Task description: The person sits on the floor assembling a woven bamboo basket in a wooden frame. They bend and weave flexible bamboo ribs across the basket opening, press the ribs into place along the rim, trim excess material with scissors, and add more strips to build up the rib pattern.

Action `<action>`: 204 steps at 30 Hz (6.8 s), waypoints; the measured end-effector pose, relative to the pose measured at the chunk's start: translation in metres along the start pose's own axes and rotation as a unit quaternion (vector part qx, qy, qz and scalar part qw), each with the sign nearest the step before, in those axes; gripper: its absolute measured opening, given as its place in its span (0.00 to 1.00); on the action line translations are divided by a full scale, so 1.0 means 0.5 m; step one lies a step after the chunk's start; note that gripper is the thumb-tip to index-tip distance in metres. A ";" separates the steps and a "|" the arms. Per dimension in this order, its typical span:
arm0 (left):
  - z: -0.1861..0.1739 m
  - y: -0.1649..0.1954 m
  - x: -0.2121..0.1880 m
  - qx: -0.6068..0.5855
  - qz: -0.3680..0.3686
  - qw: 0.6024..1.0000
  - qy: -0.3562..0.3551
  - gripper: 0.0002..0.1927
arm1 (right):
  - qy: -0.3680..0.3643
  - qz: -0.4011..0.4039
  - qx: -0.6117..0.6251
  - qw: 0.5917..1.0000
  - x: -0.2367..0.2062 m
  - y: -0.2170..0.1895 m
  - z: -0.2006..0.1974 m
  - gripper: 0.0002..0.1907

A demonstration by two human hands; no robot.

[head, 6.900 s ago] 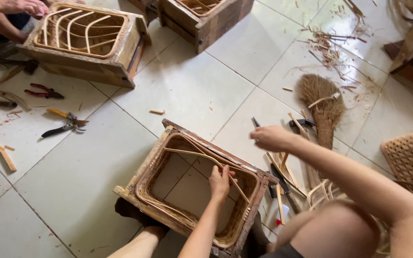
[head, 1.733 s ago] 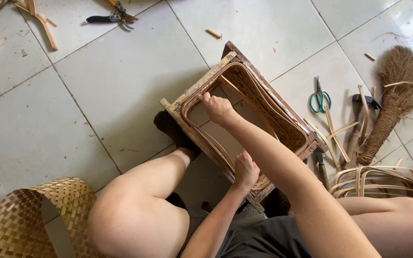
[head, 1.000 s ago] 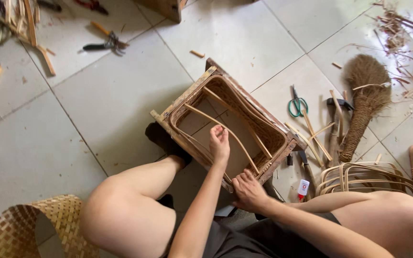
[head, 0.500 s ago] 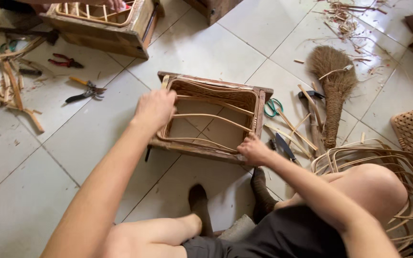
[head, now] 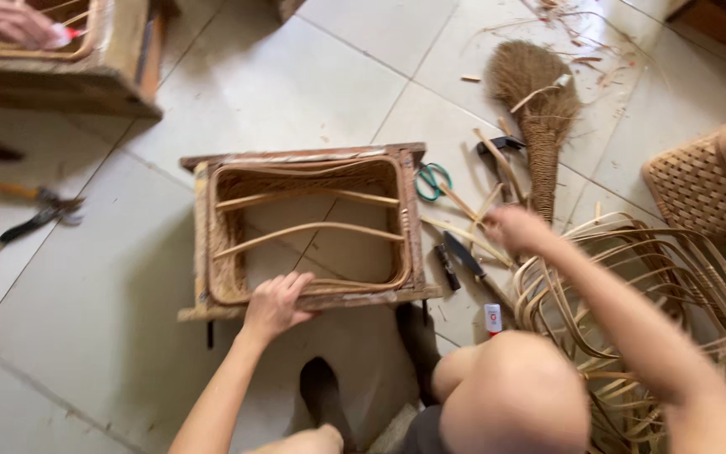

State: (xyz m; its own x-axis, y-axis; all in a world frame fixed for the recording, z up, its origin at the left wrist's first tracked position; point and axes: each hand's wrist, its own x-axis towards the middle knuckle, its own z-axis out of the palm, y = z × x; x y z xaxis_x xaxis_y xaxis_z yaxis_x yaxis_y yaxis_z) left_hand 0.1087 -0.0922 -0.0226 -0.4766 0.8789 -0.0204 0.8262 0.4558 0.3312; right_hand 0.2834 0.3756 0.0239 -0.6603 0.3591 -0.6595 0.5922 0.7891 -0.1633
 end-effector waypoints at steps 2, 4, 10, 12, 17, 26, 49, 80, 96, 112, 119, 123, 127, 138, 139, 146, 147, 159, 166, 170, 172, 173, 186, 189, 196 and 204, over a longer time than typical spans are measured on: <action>0.007 0.005 -0.010 -0.014 0.002 0.999 0.036 0.40 | 0.080 -0.100 0.015 0.992 -0.007 0.034 0.104 0.19; 0.011 0.015 -0.019 -0.010 -0.019 0.999 0.027 0.37 | 0.159 -0.107 0.098 0.977 -0.015 0.042 0.168 0.14; 0.043 0.128 -0.040 -0.022 -0.108 0.992 -0.056 0.40 | 0.311 -0.033 0.244 0.918 0.004 0.029 0.181 0.10; 0.053 0.172 -0.048 -0.028 -0.126 0.989 -0.067 0.40 | 0.333 -0.060 0.226 0.914 0.018 0.016 0.164 0.11; 0.062 0.225 -0.029 -0.062 -0.064 0.996 0.001 0.39 | 0.447 0.054 0.227 0.863 0.089 0.004 0.134 0.22; 0.072 0.239 -0.001 -0.067 -0.004 0.996 0.058 0.35 | 0.370 0.125 0.496 0.776 0.204 0.020 0.071 0.15; 0.081 0.217 0.000 -0.057 0.057 0.992 0.096 0.27 | 0.315 -0.217 0.401 0.832 0.145 -0.403 0.080 0.16; -0.002 -0.027 0.376 -0.192 -0.197 0.935 0.223 0.11 | 0.198 -0.137 0.084 0.967 0.170 -0.461 0.052 0.05; -0.026 0.019 0.281 0.020 -0.024 0.964 0.265 0.19 | 0.475 -0.324 0.039 0.817 0.129 -0.398 0.049 0.09; 0.057 0.166 -0.046 -0.073 0.009 0.994 0.081 0.34 | 0.409 -0.095 0.002 0.908 0.294 -0.042 0.079 0.12; 0.062 0.159 -0.046 -0.063 0.023 0.994 0.089 0.30 | 0.329 -0.135 0.200 0.913 0.178 -0.211 -0.108 0.14; 0.057 0.160 -0.044 -0.070 0.033 0.991 0.107 0.28 | 0.204 -0.291 0.530 0.770 0.107 -0.386 -0.050 0.13; 0.050 0.159 -0.038 -0.061 0.034 0.993 0.095 0.27 | 0.180 -0.223 0.455 0.843 0.115 -0.498 0.071 0.11; 0.041 0.127 0.021 -0.100 0.011 0.994 0.028 0.32 | 0.183 -0.151 0.362 0.901 0.160 -0.481 0.134 0.08; 0.038 0.107 0.053 -0.107 0.010 0.994 0.015 0.34 | 0.177 -0.153 0.345 0.909 0.160 -0.481 0.132 0.08; 0.060 -0.079 0.300 -0.021 -0.083 0.970 0.230 0.14 | 0.211 -0.195 0.312 0.905 0.169 -0.485 0.129 0.06; 0.066 -0.085 0.307 -0.025 -0.083 0.968 0.236 0.13 | 0.237 -0.222 0.297 0.898 0.170 -0.484 0.129 0.06; 0.063 -0.067 0.327 -0.004 -0.116 0.951 0.288 0.06 | 0.115 -0.222 0.200 0.947 0.185 -0.512 0.112 0.06; 0.066 -0.068 0.316 -0.006 -0.098 0.950 0.297 0.03 | 0.137 -0.190 0.157 0.959 0.173 -0.538 0.117 0.07; 0.046 -0.064 0.296 -0.018 -0.076 0.956 0.282 0.07 | 0.278 -0.275 0.081 0.917 0.118 -0.507 0.106 0.13; 0.026 -0.049 0.256 0.065 -0.056 0.957 0.277 0.13 | 0.374 -0.404 0.098 0.829 0.094 -0.446 0.104 0.19; 0.016 -0.034 0.221 0.038 -0.052 0.963 0.260 0.14 | 0.393 -0.387 0.152 0.820 0.097 -0.392 0.092 0.16; 0.040 0.116 -0.113 -0.098 -0.096 0.985 0.106 0.33 | 0.331 -0.074 0.021 0.940 0.254 -0.033 0.163 0.11; 0.040 0.107 -0.108 -0.108 -0.079 0.985 0.111 0.34 | 0.347 -0.084 -0.021 0.934 0.254 -0.047 0.082 0.12; 0.038 0.104 -0.098 -0.099 -0.051 0.989 0.101 0.33 | 0.361 -0.172 0.164 0.902 0.122 -0.240 -0.119 0.18; 0.045 0.097 -0.102 -0.084 -0.020 0.987 0.137 0.28 | 0.114 -0.219 0.509 0.825 0.092 -0.555 0.025 0.09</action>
State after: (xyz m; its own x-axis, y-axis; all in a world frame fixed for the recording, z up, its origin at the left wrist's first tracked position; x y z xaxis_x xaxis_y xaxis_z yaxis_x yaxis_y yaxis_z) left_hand 0.1799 -0.1116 -0.0268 -0.5907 0.7786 0.2120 0.7547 0.4400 0.4867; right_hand 0.0942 0.1669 0.0299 -0.9149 0.3261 -0.2379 0.2782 0.0822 -0.9570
